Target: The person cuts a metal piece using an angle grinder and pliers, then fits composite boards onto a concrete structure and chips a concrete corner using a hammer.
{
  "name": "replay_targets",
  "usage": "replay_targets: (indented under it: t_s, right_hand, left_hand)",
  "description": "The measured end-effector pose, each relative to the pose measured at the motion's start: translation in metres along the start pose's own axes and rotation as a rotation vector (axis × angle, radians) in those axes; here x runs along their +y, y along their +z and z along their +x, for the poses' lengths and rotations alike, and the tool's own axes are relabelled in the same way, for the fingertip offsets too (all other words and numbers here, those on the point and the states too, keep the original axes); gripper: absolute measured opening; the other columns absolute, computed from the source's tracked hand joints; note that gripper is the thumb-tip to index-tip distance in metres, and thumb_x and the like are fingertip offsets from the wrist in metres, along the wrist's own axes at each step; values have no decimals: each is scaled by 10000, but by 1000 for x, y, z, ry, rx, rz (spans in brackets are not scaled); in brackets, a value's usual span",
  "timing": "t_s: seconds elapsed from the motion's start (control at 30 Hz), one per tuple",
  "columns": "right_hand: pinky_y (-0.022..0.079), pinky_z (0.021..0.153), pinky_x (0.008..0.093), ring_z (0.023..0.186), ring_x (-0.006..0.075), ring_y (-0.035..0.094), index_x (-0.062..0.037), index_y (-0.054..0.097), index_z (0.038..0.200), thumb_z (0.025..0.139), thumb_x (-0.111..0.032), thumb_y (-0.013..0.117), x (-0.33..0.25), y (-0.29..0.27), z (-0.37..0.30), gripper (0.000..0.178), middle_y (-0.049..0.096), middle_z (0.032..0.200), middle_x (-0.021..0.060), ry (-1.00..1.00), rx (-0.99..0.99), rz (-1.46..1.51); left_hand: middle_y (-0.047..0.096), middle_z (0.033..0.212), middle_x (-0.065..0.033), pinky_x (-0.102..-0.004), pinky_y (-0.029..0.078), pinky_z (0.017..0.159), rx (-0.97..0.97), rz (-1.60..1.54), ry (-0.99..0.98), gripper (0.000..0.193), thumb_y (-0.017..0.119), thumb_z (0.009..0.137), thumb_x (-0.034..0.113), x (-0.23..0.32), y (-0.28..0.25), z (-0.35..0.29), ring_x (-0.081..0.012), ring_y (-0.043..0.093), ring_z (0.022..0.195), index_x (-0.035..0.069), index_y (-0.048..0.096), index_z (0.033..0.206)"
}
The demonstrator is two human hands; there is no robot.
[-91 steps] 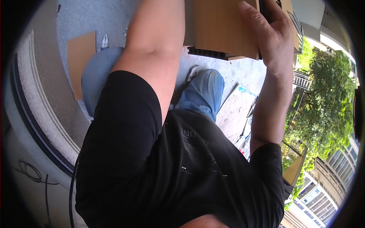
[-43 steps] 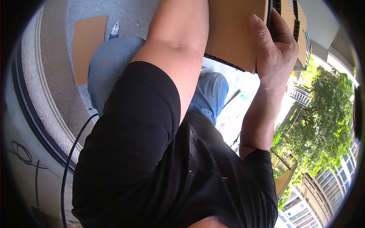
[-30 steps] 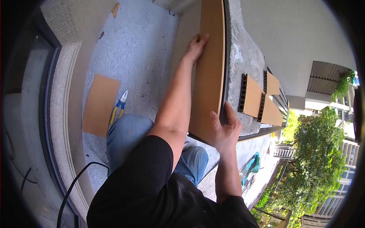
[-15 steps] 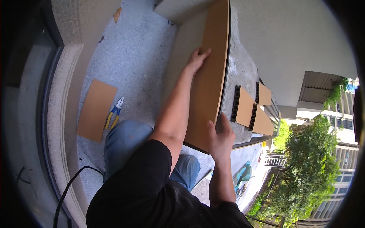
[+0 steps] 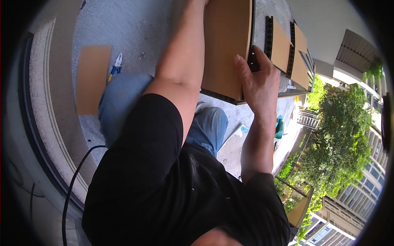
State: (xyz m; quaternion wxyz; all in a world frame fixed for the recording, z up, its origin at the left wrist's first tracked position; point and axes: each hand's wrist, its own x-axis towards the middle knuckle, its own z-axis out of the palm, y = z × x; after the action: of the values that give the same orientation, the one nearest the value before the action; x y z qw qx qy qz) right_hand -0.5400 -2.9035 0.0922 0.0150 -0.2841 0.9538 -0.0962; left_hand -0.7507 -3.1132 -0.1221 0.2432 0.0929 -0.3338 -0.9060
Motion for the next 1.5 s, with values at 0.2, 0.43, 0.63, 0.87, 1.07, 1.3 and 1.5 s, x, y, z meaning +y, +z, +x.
replay_targets:
  t_s: [0.2,0.43,0.63,0.87,1.07,1.3,1.5]
  right_hand:
    - [565,731,420,810,386,731,7,677,1132,962,-333,728,5,-3,-6,384,728,858,217,-5,26,28]
    - [583,878,386,1011,260,726,4,590,1418,880,-295,848,19,-24,-52,667,732,1091,159,-41,-179,317]
    - [594,865,349,1023,273,718,-6,636,1369,848,-60,837,37,-4,-86,561,710,1184,181,-230,39,134]
    - [579,950,372,1130,273,722,-23,685,1334,889,-30,798,42,-1,-89,459,740,1217,176,-228,101,48]
    - [582,890,378,1032,304,726,-30,713,1283,857,-26,804,50,6,-87,436,745,1132,167,-293,184,46]
    - [562,994,358,1149,250,716,-45,672,1362,900,-42,788,53,5,-90,476,740,1234,162,-202,100,157]
    - [552,1007,359,1164,232,706,-37,654,1375,933,-62,767,58,5,-94,457,740,1239,155,-179,74,155]
  left_hand:
    - [650,1382,-177,-434,503,1052,15,-9,-63,745,721,957,517,-2,6,-4,-303,617,1254,-27,565,1442]
    - [650,1381,-183,-449,509,1049,9,-19,-110,753,723,953,527,1,0,-6,-312,620,1252,-27,567,1438]
    - [649,1380,-189,-463,514,1046,3,-25,-138,760,725,949,535,2,0,-9,-320,622,1249,-27,569,1435]
    - [649,1379,-196,-478,520,1042,4,-34,-157,768,727,944,545,6,4,-13,-329,624,1246,-27,571,1431]
    - [649,1377,-201,-505,526,1036,25,-30,-179,782,729,937,559,2,1,-11,-339,627,1243,-28,570,1429]
    - [635,1398,-202,-508,516,1046,-14,-55,-133,817,725,933,579,-4,-3,-8,-341,616,1264,-31,551,1448]
    - [613,1423,-213,-502,501,1066,25,-2,-132,847,732,926,580,-3,-4,-9,-350,595,1290,-49,534,1458]
